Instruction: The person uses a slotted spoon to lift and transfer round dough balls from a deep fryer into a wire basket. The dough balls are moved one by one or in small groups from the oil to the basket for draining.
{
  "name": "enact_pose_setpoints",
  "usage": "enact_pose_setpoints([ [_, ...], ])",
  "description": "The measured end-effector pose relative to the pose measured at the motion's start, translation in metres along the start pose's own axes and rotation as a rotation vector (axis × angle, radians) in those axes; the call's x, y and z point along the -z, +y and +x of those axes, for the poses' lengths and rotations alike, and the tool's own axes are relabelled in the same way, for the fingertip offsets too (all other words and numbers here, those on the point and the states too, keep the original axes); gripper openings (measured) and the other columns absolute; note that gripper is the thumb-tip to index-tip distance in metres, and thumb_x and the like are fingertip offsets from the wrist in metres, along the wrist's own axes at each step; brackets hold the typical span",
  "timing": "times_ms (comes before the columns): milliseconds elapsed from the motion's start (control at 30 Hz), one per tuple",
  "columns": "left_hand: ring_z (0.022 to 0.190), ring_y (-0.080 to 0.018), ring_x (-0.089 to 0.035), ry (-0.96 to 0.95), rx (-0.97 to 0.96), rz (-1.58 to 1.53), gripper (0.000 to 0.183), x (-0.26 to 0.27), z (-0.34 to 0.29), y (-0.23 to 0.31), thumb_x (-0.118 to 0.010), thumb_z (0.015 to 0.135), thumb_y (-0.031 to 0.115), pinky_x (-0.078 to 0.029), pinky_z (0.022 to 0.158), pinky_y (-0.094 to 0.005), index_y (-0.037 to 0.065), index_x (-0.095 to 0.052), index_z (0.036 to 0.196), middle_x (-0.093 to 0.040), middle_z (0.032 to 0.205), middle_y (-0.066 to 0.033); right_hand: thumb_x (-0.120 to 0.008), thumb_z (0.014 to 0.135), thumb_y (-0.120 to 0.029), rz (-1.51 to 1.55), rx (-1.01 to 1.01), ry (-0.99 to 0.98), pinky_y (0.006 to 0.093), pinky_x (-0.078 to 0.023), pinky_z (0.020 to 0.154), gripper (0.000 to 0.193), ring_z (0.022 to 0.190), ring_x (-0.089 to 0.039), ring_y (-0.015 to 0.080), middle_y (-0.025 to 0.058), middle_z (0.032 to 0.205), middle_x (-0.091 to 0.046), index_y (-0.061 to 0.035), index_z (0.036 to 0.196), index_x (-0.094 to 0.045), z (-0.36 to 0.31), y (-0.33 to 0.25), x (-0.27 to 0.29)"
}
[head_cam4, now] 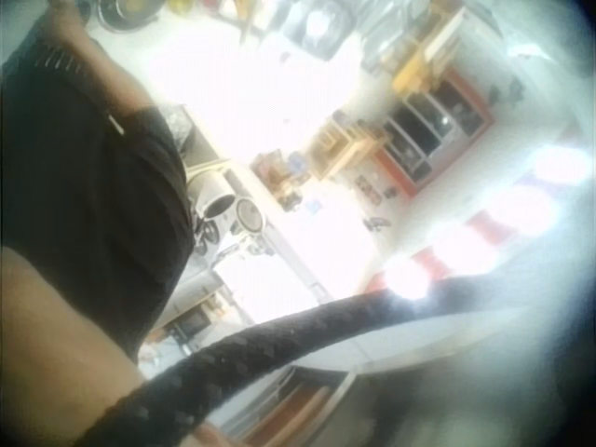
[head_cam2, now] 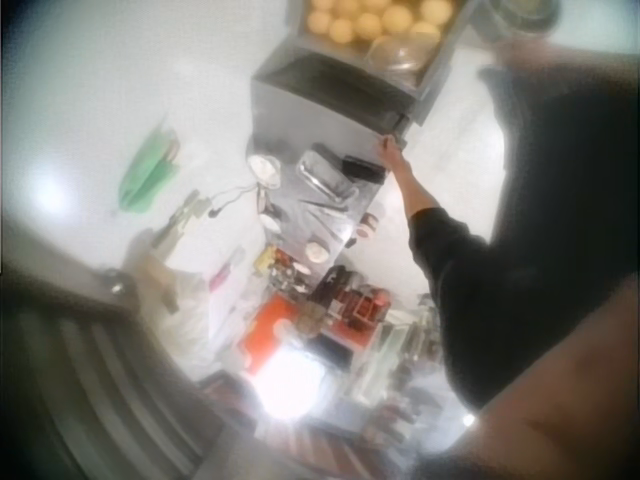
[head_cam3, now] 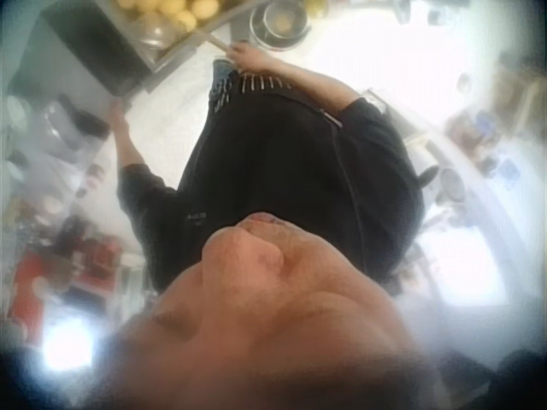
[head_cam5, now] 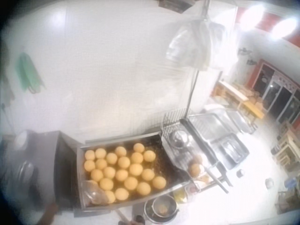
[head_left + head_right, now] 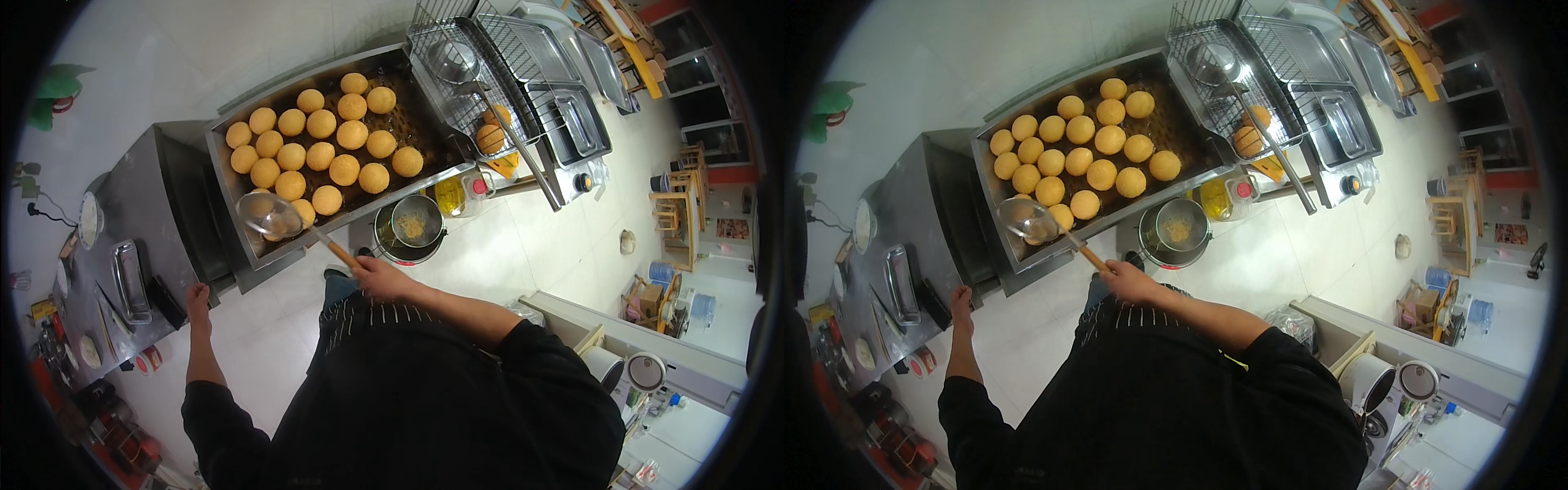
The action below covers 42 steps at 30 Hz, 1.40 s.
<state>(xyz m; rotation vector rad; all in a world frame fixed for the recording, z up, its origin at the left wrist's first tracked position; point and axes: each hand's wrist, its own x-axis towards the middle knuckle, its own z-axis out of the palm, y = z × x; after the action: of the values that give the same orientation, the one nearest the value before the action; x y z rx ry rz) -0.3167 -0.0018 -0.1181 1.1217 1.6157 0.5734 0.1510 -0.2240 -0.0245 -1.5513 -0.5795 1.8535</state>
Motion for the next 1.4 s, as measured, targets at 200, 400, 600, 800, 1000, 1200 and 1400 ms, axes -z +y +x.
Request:
enact_pose_setpoints([
  [200, 0.082, -0.0078, -0.046, -0.021, 0.056, 0.012, 0.014, 0.001, -0.002, 0.004, -0.064, 0.09, 0.017, -0.036, 0.071, -0.0237, 0.011, -0.059, 0.102, -0.052, 0.089, 0.0041, -0.047, 0.101, -0.029, 0.152, -0.049, 0.138, 0.0229, -0.029, 0.035, 0.016, 0.041, -0.034, 0.0057, -0.0049, 0.064, -0.04, -0.0137, 0.107, -0.048, -0.012, 0.011, 0.047],
  [400, 0.077, -0.0067, -0.044, 0.006, 0.04, 0.022, 0.014, 0.0, 0.001, 0.0, -0.063, 0.09, 0.02, -0.033, 0.068, -0.0252, 0.015, -0.059, 0.103, -0.051, 0.086, 0.0063, -0.047, 0.101, -0.027, 0.067, 0.038, 0.431, 0.0217, -0.029, 0.034, 0.015, 0.042, -0.036, 0.0059, -0.0038, 0.063, -0.042, -0.012, 0.104, -0.049, -0.026, -0.007, 0.093],
  [600, 0.081, -0.0076, -0.045, -0.009, 0.062, -0.007, 0.015, -0.001, -0.003, 0.006, -0.064, 0.089, 0.018, -0.035, 0.07, -0.0242, 0.011, -0.059, 0.101, -0.051, 0.089, 0.0043, -0.05, 0.098, -0.027, -0.244, 0.288, 0.7, 0.0328, -0.039, 0.046, 0.023, 0.052, -0.049, 0.0163, 0.0058, 0.064, -0.049, -0.0035, 0.097, -0.05, -0.016, -0.027, 0.141],
  [800, 0.08, -0.0071, -0.044, -0.03, 0.069, -0.006, 0.014, -0.001, -0.005, 0.008, -0.063, 0.09, 0.019, -0.034, 0.069, -0.024, 0.012, -0.059, 0.101, -0.051, 0.088, 0.0051, -0.05, 0.095, -0.028, -0.662, 0.376, 0.942, 0.0562, -0.044, 0.073, 0.028, 0.084, -0.06, 0.0492, 0.0299, 0.087, -0.063, -0.0026, 0.107, -0.051, 0.002, -0.046, 0.157],
  [1000, 0.079, -0.0065, -0.043, 0.002, 0.065, -0.004, 0.014, 0.001, 0.0, -0.001, -0.062, 0.092, 0.019, -0.034, 0.069, -0.0244, 0.012, -0.059, 0.103, -0.051, 0.088, 0.0056, -0.049, 0.095, -0.024, -0.789, 0.319, 0.889, 0.0583, -0.046, 0.069, 0.022, 0.078, -0.06, 0.0497, 0.0291, 0.082, -0.063, -0.0044, 0.107, -0.05, 0.008, -0.023, 0.139],
  [1200, 0.077, -0.0063, -0.044, -0.007, 0.075, -0.033, 0.014, 0.002, -0.001, -0.001, -0.063, 0.091, 0.019, -0.035, 0.067, -0.0244, 0.012, -0.06, 0.103, -0.053, 0.088, 0.0055, -0.053, 0.095, -0.019, -0.803, 0.262, 0.724, 0.0557, -0.045, 0.067, 0.018, 0.081, -0.059, 0.0497, 0.0278, 0.083, -0.063, -0.0046, 0.105, -0.048, -0.034, 0.012, 0.103],
  [1400, 0.074, -0.0059, -0.044, 0.002, 0.069, 0.003, 0.014, 0.0, 0.0, 0.002, -0.064, 0.09, 0.019, -0.034, 0.064, -0.024, 0.013, -0.06, 0.102, -0.053, 0.086, 0.0056, -0.053, 0.094, -0.017, -0.803, 0.366, 0.628, 0.054, -0.046, 0.068, 0.016, 0.08, -0.059, 0.0483, 0.0267, 0.081, -0.062, -0.0041, 0.103, -0.049, -0.059, -0.004, 0.086],
])
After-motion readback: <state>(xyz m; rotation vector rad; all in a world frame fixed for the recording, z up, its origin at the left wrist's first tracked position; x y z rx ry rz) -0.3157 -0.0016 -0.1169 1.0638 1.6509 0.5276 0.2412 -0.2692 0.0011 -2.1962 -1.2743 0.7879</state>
